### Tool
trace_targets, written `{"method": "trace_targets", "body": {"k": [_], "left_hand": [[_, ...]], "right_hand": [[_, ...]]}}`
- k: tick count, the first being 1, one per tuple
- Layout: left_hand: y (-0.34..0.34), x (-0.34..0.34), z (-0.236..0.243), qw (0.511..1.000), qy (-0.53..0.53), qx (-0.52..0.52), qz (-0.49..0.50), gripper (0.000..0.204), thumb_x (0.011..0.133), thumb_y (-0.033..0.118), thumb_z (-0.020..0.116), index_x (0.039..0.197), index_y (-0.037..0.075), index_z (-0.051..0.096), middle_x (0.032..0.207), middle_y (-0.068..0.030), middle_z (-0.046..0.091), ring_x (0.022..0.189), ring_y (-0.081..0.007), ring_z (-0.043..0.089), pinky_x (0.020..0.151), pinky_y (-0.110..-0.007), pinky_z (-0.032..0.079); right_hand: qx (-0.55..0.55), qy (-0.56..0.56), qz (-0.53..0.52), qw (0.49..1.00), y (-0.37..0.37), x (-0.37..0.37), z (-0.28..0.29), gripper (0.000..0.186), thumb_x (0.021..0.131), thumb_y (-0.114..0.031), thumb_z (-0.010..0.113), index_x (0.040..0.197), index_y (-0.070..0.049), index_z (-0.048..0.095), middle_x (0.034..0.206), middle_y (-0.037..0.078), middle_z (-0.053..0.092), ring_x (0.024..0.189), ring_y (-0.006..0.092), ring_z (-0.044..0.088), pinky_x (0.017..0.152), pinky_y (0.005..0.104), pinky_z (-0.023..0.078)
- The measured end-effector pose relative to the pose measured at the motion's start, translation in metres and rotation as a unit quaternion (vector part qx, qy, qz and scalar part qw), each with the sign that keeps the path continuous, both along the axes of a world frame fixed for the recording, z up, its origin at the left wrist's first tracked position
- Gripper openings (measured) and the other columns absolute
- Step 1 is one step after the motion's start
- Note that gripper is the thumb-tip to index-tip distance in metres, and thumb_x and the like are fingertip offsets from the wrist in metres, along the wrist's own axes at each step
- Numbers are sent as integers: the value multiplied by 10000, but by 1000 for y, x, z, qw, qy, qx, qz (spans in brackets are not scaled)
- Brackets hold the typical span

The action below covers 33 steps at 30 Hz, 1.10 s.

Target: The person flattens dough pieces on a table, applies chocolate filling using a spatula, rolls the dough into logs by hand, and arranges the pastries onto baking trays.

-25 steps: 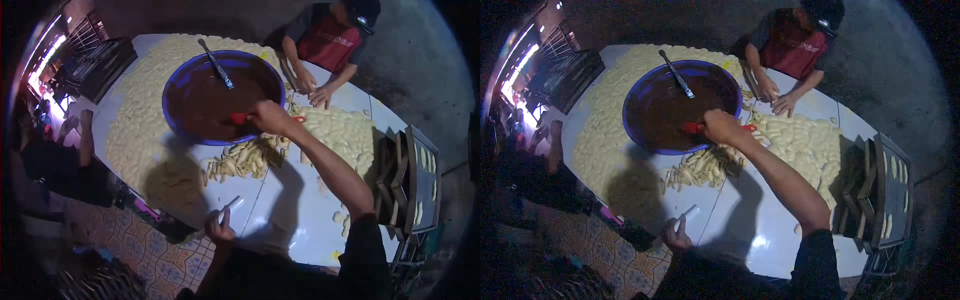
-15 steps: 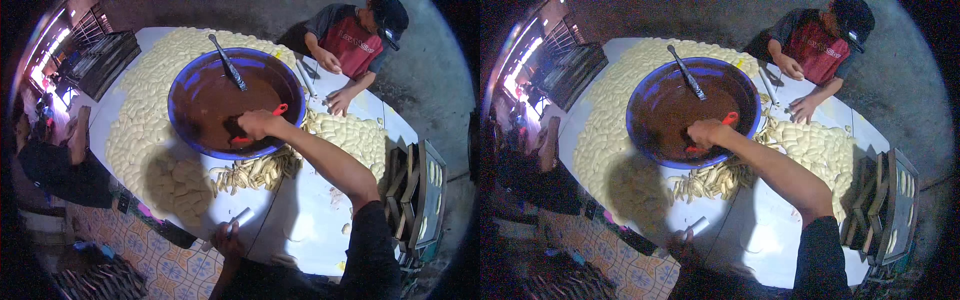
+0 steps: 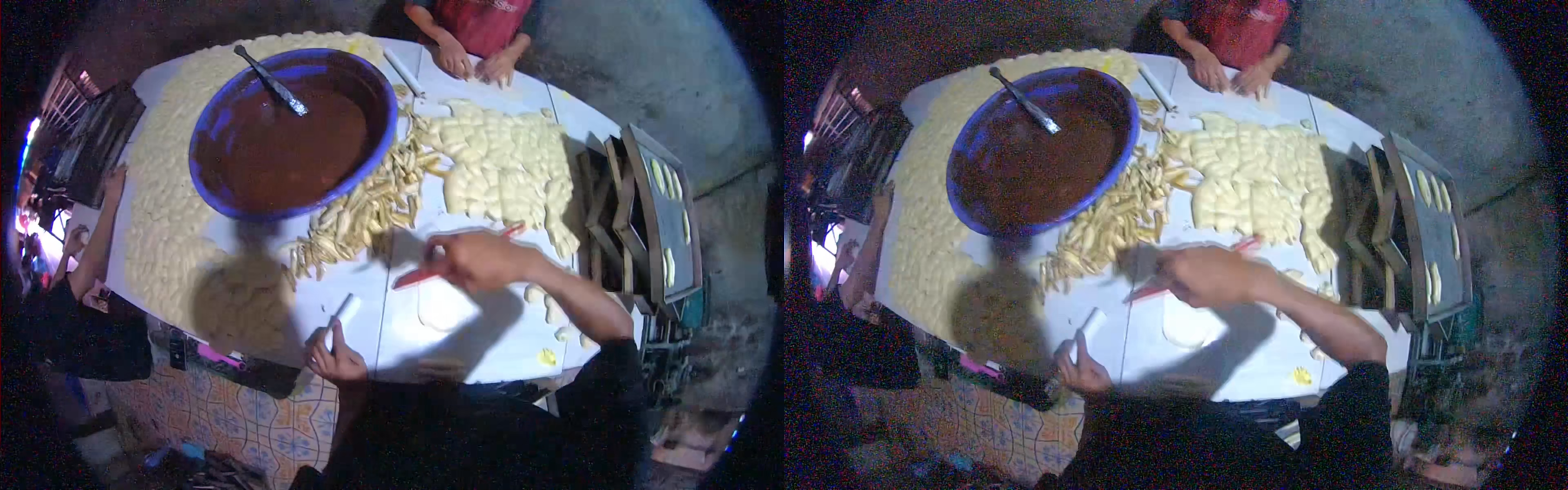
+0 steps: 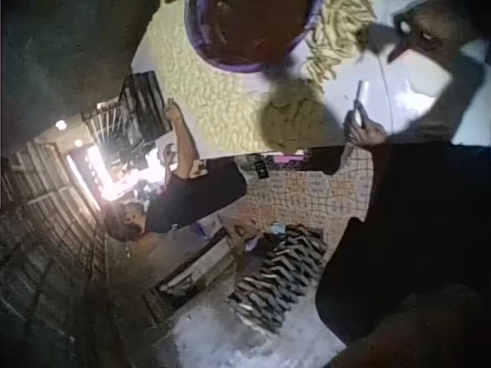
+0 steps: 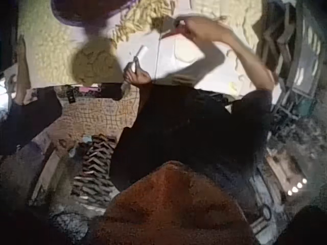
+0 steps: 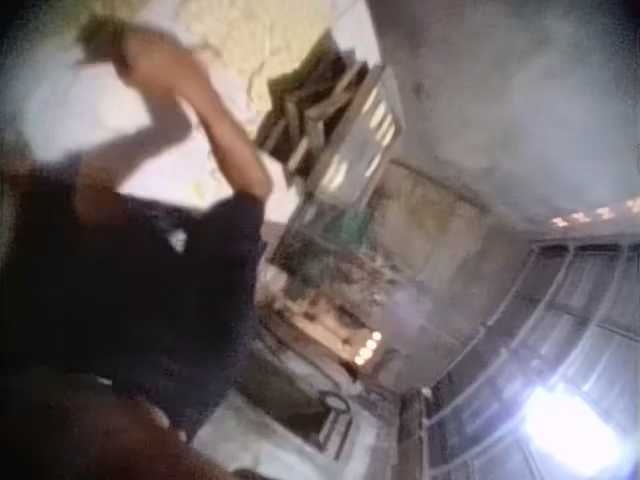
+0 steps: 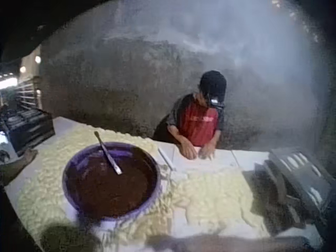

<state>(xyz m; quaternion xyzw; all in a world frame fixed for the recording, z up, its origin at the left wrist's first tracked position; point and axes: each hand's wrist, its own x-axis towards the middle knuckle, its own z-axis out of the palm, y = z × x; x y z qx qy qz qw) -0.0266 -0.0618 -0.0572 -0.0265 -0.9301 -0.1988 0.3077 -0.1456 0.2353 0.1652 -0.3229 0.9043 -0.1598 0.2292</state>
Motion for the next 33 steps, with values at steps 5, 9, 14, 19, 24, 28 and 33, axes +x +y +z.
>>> {"method": "trace_targets", "body": {"k": [5,9,14,19,24,28,33], "left_hand": [[3,8,3,993,-92,77,-21,580,843,-23,541,1389,148,631,1256,-188,586,1154,-401,569,979,-551,417],[2,5,12,994,-96,14,-58,556,847,-63,566,1367,121,633,1254,-181,583,1170,-386,555,1021,-533,382],[-3,9,16,994,-82,-7,-67,586,824,-91,583,1368,122,630,1261,-179,583,1156,-375,562,1004,-538,393],[-9,12,17,995,-89,-27,-30,525,835,-33,582,1338,104,647,1198,-133,585,1162,-360,549,1013,-526,377],[-6,11,23,996,-87,-32,-13,535,814,-9,601,1324,144,653,1215,-124,571,1188,-338,528,1052,-517,343],[-7,9,19,997,-74,-23,-24,554,827,-9,597,1357,148,635,1222,-140,561,1202,-343,525,1046,-541,354],[-1,8,18,993,-104,18,-44,544,862,-59,570,1366,133,634,1221,-145,569,1183,-355,541,1103,-581,349]], "right_hand": [[-109,-71,-334,934,11,140,-106,484,868,-146,711,1340,-129,602,1229,124,590,1014,315,632,802,426,579],[-58,186,-238,951,7,172,-177,519,849,-112,692,1344,-41,554,1351,203,520,1109,389,582,812,464,597],[-1,147,-317,937,0,200,-161,525,905,-220,689,1350,1,519,1345,231,514,1069,430,610,828,479,598],[-69,-87,-376,920,46,185,-78,385,849,-381,782,1081,-74,783,846,239,642,945,358,650,871,482,524],[137,300,-350,877,89,146,-100,372,816,-101,735,1180,-26,709,1103,224,695,913,361,722,779,433,592],[-125,112,-369,914,-1,60,-85,248,890,-254,685,1060,-87,751,905,233,690,878,416,686,779,488,547],[-285,305,-241,876,-86,-42,-150,231,848,-147,671,1054,-63,735,1033,156,689,1015,386,645,855,476,537]]}}
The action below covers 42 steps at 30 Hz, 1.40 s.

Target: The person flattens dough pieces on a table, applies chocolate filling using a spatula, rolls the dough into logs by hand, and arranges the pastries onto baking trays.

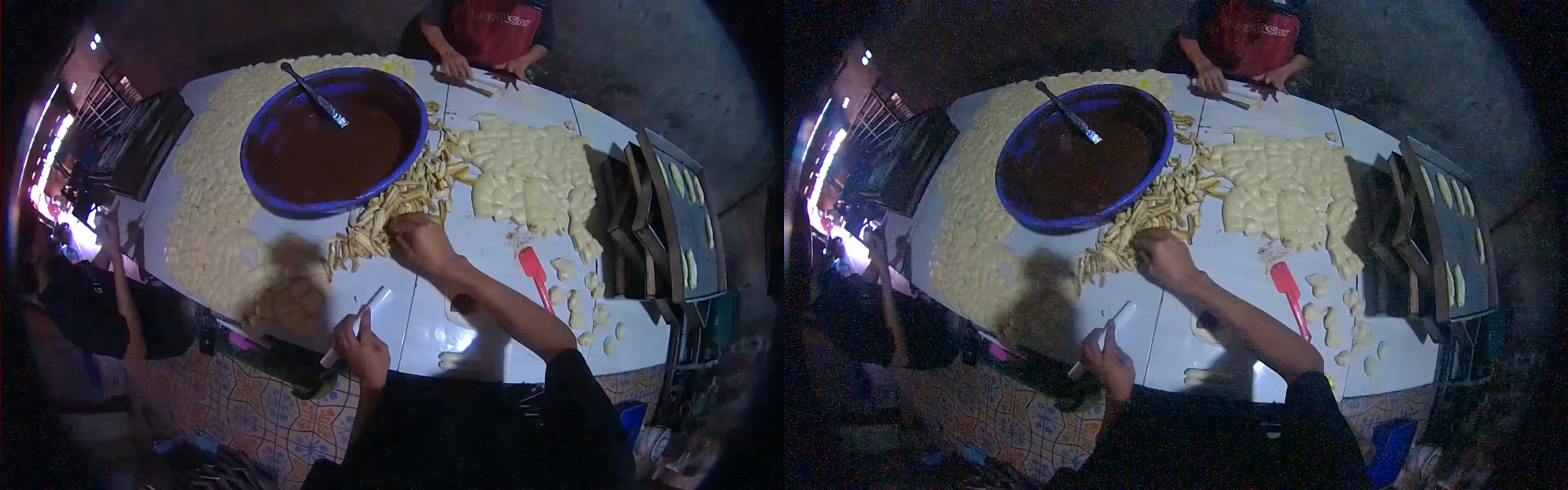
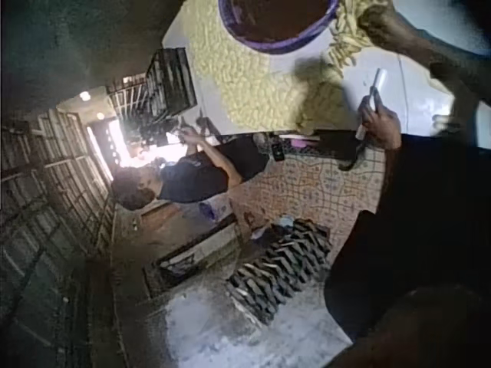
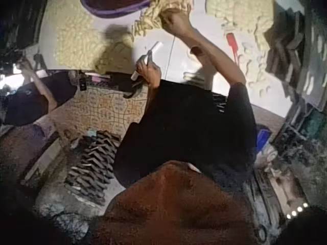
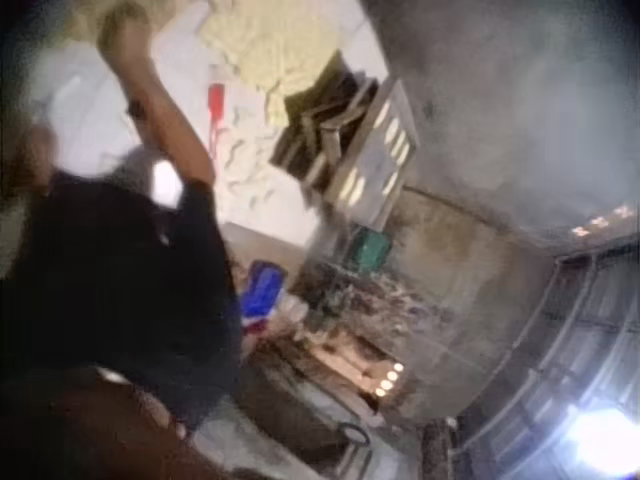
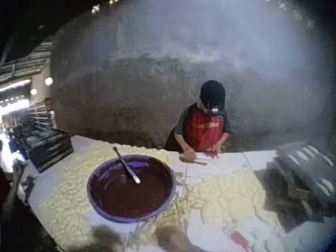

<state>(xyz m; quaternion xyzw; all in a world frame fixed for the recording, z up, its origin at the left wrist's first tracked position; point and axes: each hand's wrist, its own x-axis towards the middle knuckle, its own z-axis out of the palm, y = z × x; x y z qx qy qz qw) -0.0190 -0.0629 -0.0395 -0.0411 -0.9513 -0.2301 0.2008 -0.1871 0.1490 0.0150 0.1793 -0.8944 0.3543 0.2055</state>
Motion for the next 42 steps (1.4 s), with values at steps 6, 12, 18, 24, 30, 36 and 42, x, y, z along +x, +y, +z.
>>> {"method": "trace_targets", "body": {"k": [6,12,18,24,30,36,42], "left_hand": [[-7,1,-10,999,25,3,37,526,822,51,611,1322,206,667,1245,-103,576,1210,-361,551,1026,-609,376],[-5,0,-24,996,17,-57,70,498,825,42,605,1292,200,677,1218,-123,615,1141,-377,578,982,-571,400],[-14,2,-57,998,51,-9,40,460,858,36,577,1283,174,684,1191,-127,647,1113,-376,592,968,-548,411],[-18,1,-60,986,119,-102,63,486,848,12,586,1313,130,666,1206,-160,652,1127,-380,594,977,-546,410],[14,-35,-19,997,34,-55,-31,557,828,72,685,1378,98,601,1244,-194,625,1184,-404,561,1014,-560,404],[87,-64,16,936,-3,72,-344,332,860,80,699,1192,85,706,1152,-98,650,1177,-305,548,980,-505,419],[110,-68,-1,938,-32,61,-340,113,863,162,723,943,120,791,1110,-68,621,1141,-287,529,975,-461,382]], "right_hand": [[249,46,119,960,-20,-61,-2,211,790,-146,687,983,-72,725,1033,127,700,1034,330,662,916,448,535],[123,2,158,980,-6,-58,-15,211,762,-58,661,957,15,691,896,220,688,903,390,683,814,464,566],[93,-130,106,981,13,-39,-14,231,746,4,619,958,38,702,878,263,691,814,430,689,725,477,557],[-139,-136,10,981,41,8,-9,226,815,-34,643,1003,-15,769,929,245,723,830,381,716,738,419,560],[-140,-223,-28,964,95,125,-18,271,792,-24,684,1042,-64,778,985,162,744,910,322,702,833,406,557],[-62,-94,-85,990,93,154,-47,231,730,-6,723,956,-36,757,1025,125,702,994,347,650,871,427,548],[22,-71,-56,996,97,166,-51,218,758,-50,729,974,-28,746,1004,144,691,979,338,664,816,422,576]]}}
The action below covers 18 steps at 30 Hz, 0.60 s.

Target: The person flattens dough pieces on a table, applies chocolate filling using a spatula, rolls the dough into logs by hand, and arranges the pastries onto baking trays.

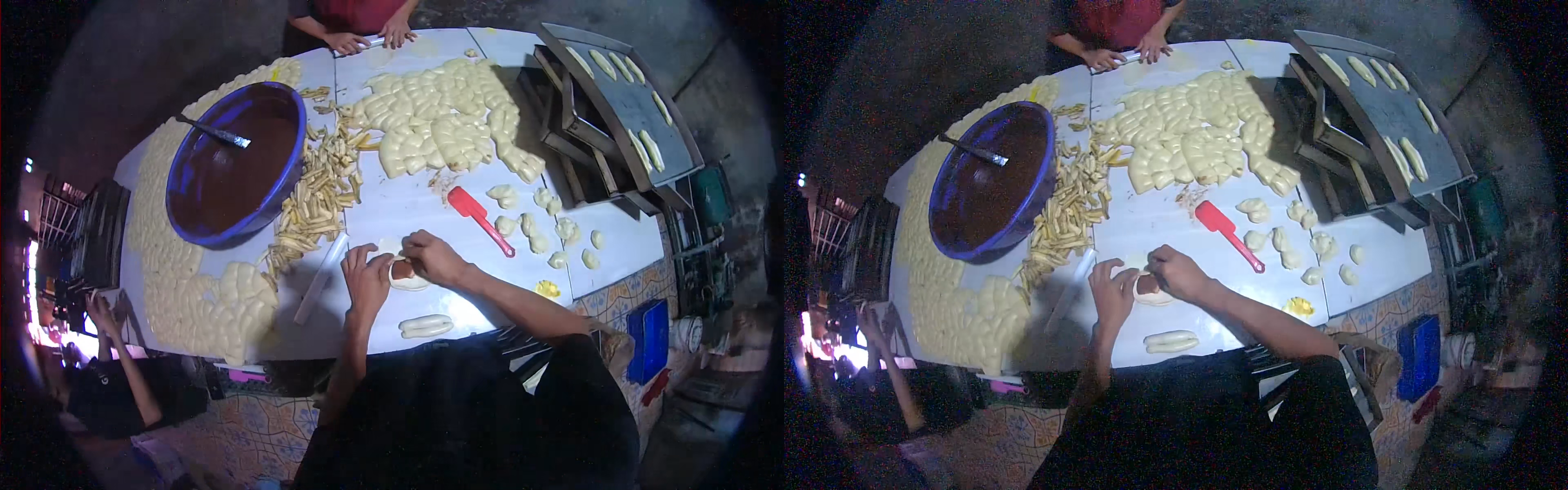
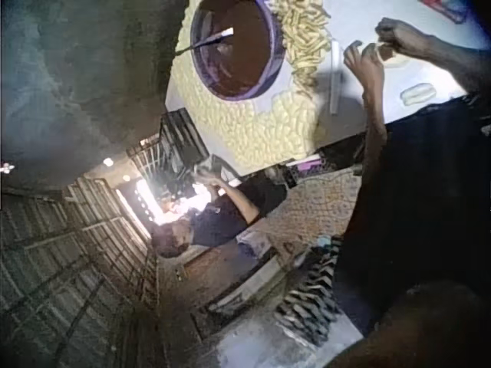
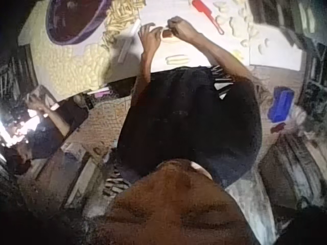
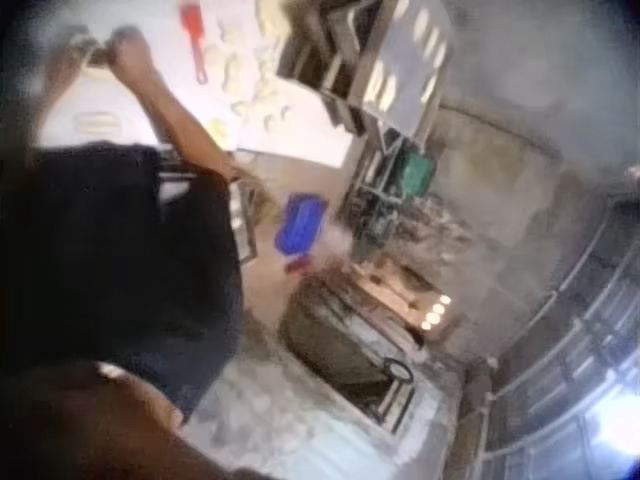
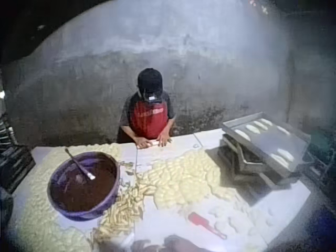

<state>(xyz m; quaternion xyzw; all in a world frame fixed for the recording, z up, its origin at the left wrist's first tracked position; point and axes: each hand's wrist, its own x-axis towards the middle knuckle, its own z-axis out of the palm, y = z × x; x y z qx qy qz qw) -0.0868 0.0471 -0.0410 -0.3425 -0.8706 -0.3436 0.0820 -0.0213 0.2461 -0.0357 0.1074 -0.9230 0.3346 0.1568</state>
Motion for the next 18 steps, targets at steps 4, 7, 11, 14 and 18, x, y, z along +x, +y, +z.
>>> {"method": "trace_targets", "body": {"k": [4,7,11,14,18], "left_hand": [[-5,13,-1,1000,18,-11,-20,138,838,124,721,954,121,796,1157,-107,601,1193,-318,515,987,-461,386],[-10,31,3,1000,4,3,-17,174,819,131,739,985,115,789,1193,-120,584,1219,-332,502,999,-472,387],[-16,45,18,999,-9,18,-45,255,797,160,771,1041,86,764,1239,-140,546,1234,-337,480,1013,-486,390],[-15,41,12,996,39,10,-77,210,776,118,772,982,82,750,1107,-114,584,1145,-319,519,979,-487,403],[5,30,2,997,-21,73,6,93,770,52,732,854,90,729,993,-96,601,1044,-313,543,942,-471,407]], "right_hand": [[5,-65,46,997,1,11,9,148,798,-48,695,941,-10,701,1002,153,677,981,354,650,836,432,568],[1,-29,54,998,0,28,8,184,815,-56,709,996,-21,707,1019,156,661,1002,350,630,860,435,556],[-11,19,12,1000,-4,63,8,286,825,-65,732,1100,-1,687,1069,153,632,997,343,608,850,429,547],[-19,23,7,1000,-13,64,-6,272,785,-37,734,1050,0,690,1034,157,634,976,342,606,832,434,543],[-132,16,-69,989,-22,44,10,208,799,19,675,1004,-1,702,942,171,633,900,365,623,803,442,540]]}}
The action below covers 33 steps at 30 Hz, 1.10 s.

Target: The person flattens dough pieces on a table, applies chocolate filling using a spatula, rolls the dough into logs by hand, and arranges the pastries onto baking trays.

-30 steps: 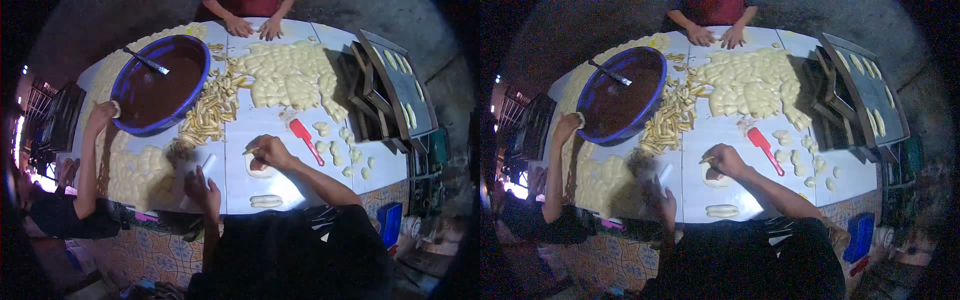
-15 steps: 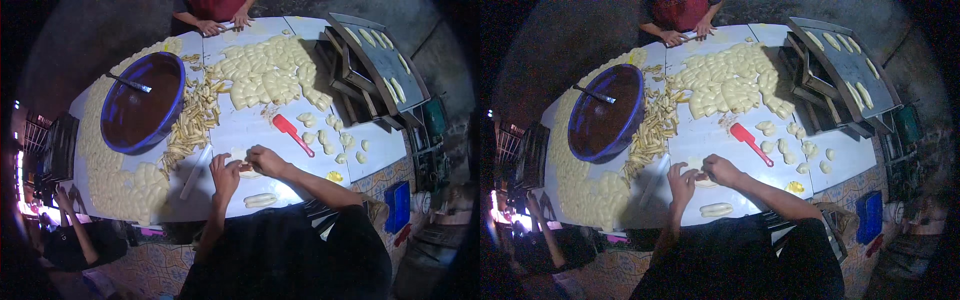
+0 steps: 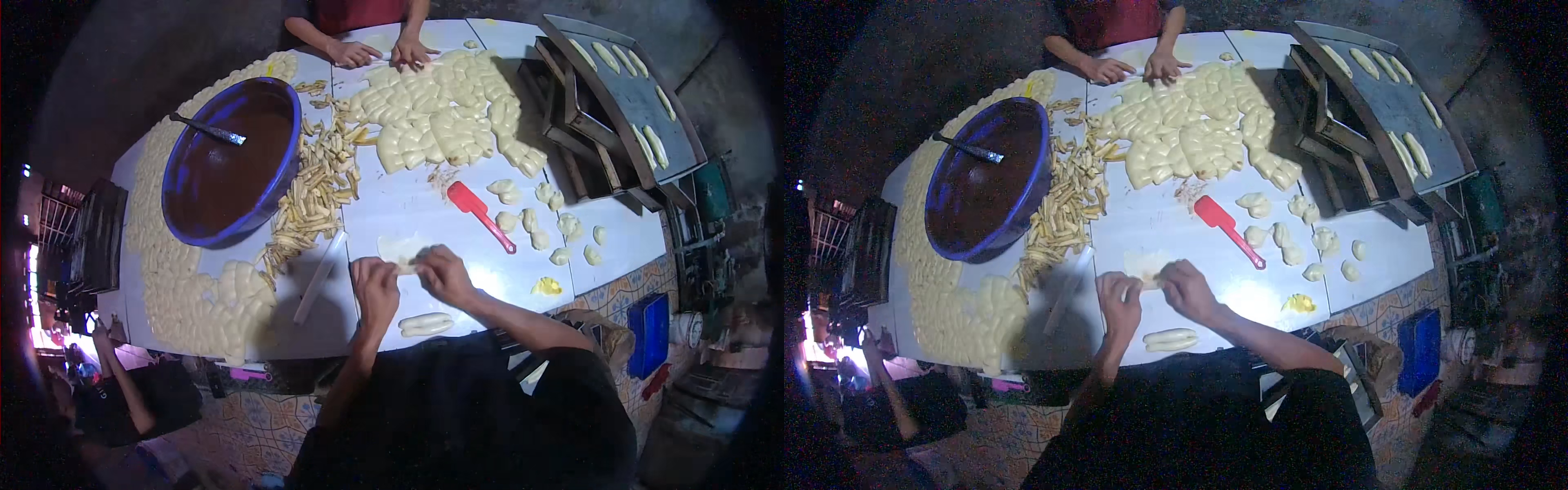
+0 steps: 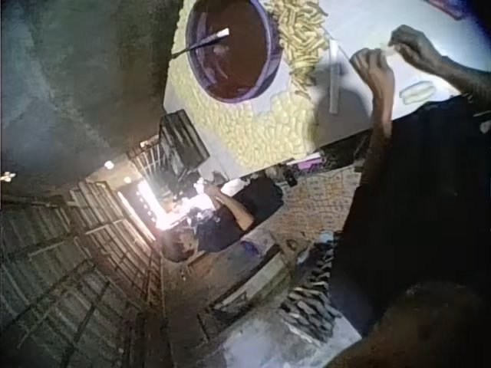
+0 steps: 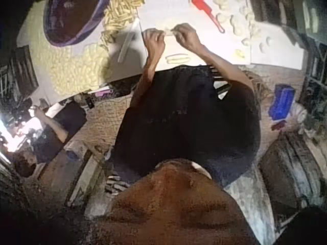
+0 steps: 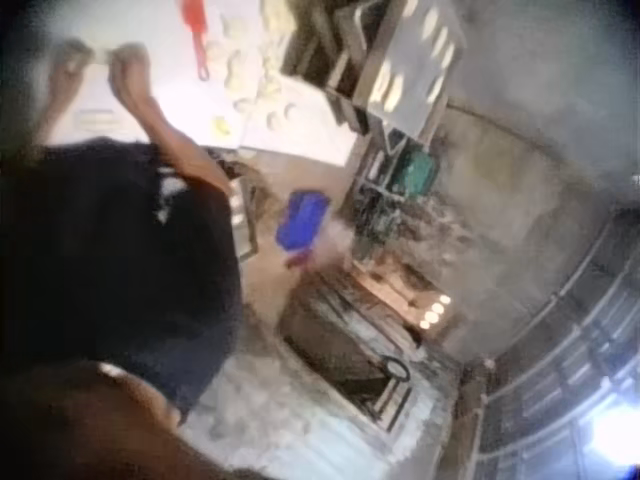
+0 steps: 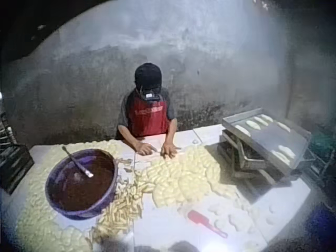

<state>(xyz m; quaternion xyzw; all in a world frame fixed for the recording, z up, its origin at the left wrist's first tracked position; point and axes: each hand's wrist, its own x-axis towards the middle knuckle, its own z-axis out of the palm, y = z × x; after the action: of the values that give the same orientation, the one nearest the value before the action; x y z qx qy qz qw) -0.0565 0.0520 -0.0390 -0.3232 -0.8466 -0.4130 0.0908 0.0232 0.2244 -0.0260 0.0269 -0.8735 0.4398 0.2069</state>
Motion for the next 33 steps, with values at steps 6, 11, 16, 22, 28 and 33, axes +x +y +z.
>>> {"method": "trace_targets", "body": {"k": [6,11,16,22,28,33], "left_hand": [[-2,-6,-9,990,-10,-137,6,401,782,2,673,1175,76,689,1094,-95,580,1145,-323,479,999,-501,370],[0,5,13,992,39,-103,-57,410,803,-2,660,1211,29,635,1081,-132,581,1130,-335,503,982,-489,379],[-7,-11,-12,989,98,-105,-44,282,811,32,719,1077,12,628,1087,-206,584,1104,-427,543,996,-565,385],[5,1,-9,955,44,-293,4,717,995,356,535,1502,-116,351,1613,-368,209,1521,-519,154,1203,-632,152],[72,-98,-13,978,-27,-192,81,670,1060,296,406,1562,-111,229,1655,-306,174,1554,-454,106,1220,-626,84],[53,-103,5,994,-107,-7,-27,596,987,165,595,1524,-10,403,1517,-263,461,1439,-441,376,1189,-523,283]], "right_hand": [[-21,-96,24,995,18,-15,-11,217,820,21,600,1012,25,701,1050,162,635,913,322,618,786,392,527],[131,18,36,991,14,-2,-1,257,832,35,651,1089,29,642,1099,196,610,1029,373,615,870,440,545],[103,-26,-55,993,8,-8,-9,281,864,-44,696,1137,-10,639,1162,178,617,1065,364,606,870,477,520],[170,-164,-72,969,-10,2,-18,669,1012,-350,520,1559,-18,327,1622,258,302,1508,426,300,1167,600,296],[183,-119,-203,954,10,-119,-16,586,1054,-387,387,1514,-25,408,1594,310,300,1498,445,285,1189,587,257],[-17,-27,-156,987,47,-103,-18,410,1027,-279,508,1309,-7,626,1403,318,530,1286,469,524,1088,530,424]]}}
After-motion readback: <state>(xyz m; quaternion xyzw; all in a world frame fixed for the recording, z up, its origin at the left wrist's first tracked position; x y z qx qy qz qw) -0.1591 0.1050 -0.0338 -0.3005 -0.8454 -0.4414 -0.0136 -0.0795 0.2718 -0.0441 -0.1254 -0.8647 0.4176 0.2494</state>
